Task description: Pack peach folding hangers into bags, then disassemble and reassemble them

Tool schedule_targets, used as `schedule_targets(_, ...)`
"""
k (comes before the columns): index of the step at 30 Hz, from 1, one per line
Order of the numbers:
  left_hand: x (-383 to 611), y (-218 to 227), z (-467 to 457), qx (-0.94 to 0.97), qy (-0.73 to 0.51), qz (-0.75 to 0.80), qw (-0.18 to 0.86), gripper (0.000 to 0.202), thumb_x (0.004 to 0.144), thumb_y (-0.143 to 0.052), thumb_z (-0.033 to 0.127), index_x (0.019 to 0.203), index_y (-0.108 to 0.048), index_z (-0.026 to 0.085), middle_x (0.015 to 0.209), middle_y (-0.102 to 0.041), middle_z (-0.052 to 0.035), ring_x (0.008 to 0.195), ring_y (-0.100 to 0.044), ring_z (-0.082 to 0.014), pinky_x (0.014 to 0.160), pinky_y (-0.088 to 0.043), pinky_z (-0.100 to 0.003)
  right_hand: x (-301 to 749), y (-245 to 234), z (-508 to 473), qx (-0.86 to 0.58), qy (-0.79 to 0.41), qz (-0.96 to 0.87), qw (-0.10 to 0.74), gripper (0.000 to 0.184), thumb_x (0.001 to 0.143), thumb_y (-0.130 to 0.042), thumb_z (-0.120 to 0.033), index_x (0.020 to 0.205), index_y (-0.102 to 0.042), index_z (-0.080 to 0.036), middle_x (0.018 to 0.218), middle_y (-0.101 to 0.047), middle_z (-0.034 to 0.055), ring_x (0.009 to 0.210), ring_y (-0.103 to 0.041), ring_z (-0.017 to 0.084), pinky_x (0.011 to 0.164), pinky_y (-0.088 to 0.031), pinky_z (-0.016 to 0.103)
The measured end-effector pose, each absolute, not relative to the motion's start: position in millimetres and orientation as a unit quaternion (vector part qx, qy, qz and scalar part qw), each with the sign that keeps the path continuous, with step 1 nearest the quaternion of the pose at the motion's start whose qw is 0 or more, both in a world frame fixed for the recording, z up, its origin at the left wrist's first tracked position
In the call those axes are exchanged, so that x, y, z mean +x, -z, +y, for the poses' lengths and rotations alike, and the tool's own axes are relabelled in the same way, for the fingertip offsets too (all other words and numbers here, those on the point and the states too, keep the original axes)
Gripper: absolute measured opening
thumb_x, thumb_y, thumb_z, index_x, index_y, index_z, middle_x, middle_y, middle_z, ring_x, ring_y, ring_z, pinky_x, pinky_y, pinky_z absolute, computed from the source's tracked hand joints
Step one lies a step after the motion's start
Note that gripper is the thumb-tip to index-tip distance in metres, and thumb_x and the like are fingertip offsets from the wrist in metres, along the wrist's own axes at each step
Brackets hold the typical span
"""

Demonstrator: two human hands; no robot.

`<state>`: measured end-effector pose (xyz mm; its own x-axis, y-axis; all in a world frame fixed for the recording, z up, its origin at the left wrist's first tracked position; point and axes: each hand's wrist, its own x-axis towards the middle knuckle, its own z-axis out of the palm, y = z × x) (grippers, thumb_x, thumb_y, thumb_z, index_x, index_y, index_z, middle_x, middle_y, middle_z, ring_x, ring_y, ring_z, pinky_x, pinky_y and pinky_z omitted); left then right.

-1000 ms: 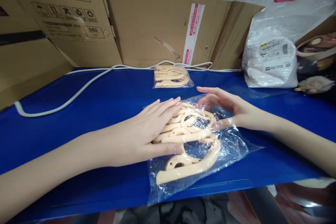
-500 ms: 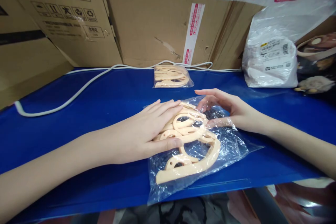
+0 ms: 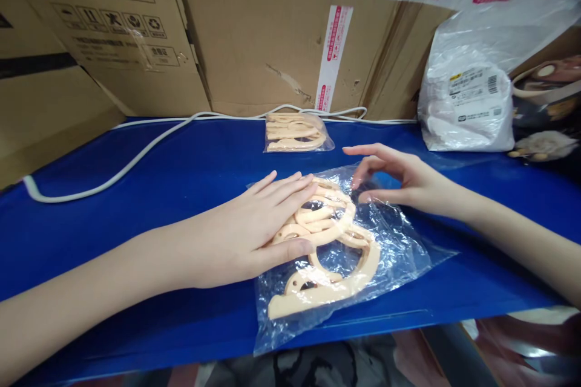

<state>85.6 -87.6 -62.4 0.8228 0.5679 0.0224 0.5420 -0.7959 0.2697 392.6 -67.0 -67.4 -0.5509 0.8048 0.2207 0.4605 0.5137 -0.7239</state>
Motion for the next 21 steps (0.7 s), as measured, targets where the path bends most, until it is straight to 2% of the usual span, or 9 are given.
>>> schedule_targets(4,90.1,55.4,-83.9,0.963,-0.017,0.24,0.119,0.064,0.106,-0.032,0.052,0.161,-0.021,0.021,0.168,-0.019,-0.0036,0.156,-0.015,-0.0245,0.127,-0.012,-0.049,421.3,63.0,-44.4,-0.422,-0.183,-0.84,0.287,0.046,0.089,-0.069,-0.038,0.134,-0.058,-0.031,0.108,-0.069,0.0063,0.1,-0.065,0.025,0.096,-0.053,0.048)
schedule_targets(7,100.7,53.9,-83.8,0.97,-0.027,0.217,0.105,0.061,0.106,-0.034,0.049,0.159,-0.028,0.021,0.167,-0.024,-0.0065,0.155,-0.018,-0.0272,0.125,-0.02,-0.05,434.6,62.4,-31.7,-0.408,-0.144,-0.86,0.27,0.034,0.092,-0.064,-0.034,0.126,-0.064,-0.035,0.122,-0.067,0.0065,0.114,-0.062,0.029,0.101,-0.05,0.053)
schedule_targets(11,119.8,57.4,-85.7,0.975,-0.052,0.2,0.082,0.065,0.104,-0.035,0.055,0.152,-0.04,0.012,0.162,-0.035,-0.0152,0.151,-0.028,-0.0331,0.121,-0.028,-0.051,433.9,65.8,-29.0,-0.374,-0.154,-0.885,0.23,0.038,0.093,-0.062,-0.033,0.132,-0.062,-0.033,0.13,-0.063,0.0065,0.126,-0.056,0.027,0.111,-0.041,0.052)
schedule_targets(14,131.7,60.3,-85.0,0.978,-0.064,0.186,0.072,0.069,0.103,-0.038,0.056,0.152,-0.04,0.009,0.16,-0.038,-0.0173,0.149,-0.031,-0.0354,0.119,-0.029,-0.051,429.3,69.8,-30.4,-0.365,-0.186,-0.887,0.212,0.039,0.093,-0.064,-0.035,0.132,-0.062,-0.031,0.132,-0.063,0.007,0.127,-0.054,0.025,0.112,-0.041,0.05)
schedule_targets(18,139.8,61.9,-76.6,0.983,-0.066,0.147,0.086,0.072,0.1,-0.045,0.057,0.154,-0.037,0.01,0.161,-0.035,-0.0176,0.149,-0.032,-0.0346,0.119,-0.03,-0.052,428.6,70.8,-30.1,-0.374,-0.231,-0.867,0.233,0.025,0.086,-0.073,-0.04,0.109,-0.074,-0.028,0.128,-0.065,0.0073,0.125,-0.057,0.025,0.111,-0.04,0.048)
schedule_targets(21,142.8,62.1,-68.6,0.989,-0.066,0.094,0.094,0.069,0.099,-0.049,0.054,0.154,-0.038,0.014,0.162,-0.033,-0.0171,0.15,-0.03,-0.032,0.12,-0.029,-0.051,430.0,66.1,-31.1,-0.389,-0.281,-0.839,0.257,0.018,0.083,-0.075,-0.042,0.087,-0.076,-0.025,0.127,-0.066,0.007,0.121,-0.06,0.026,0.11,-0.04,0.047)
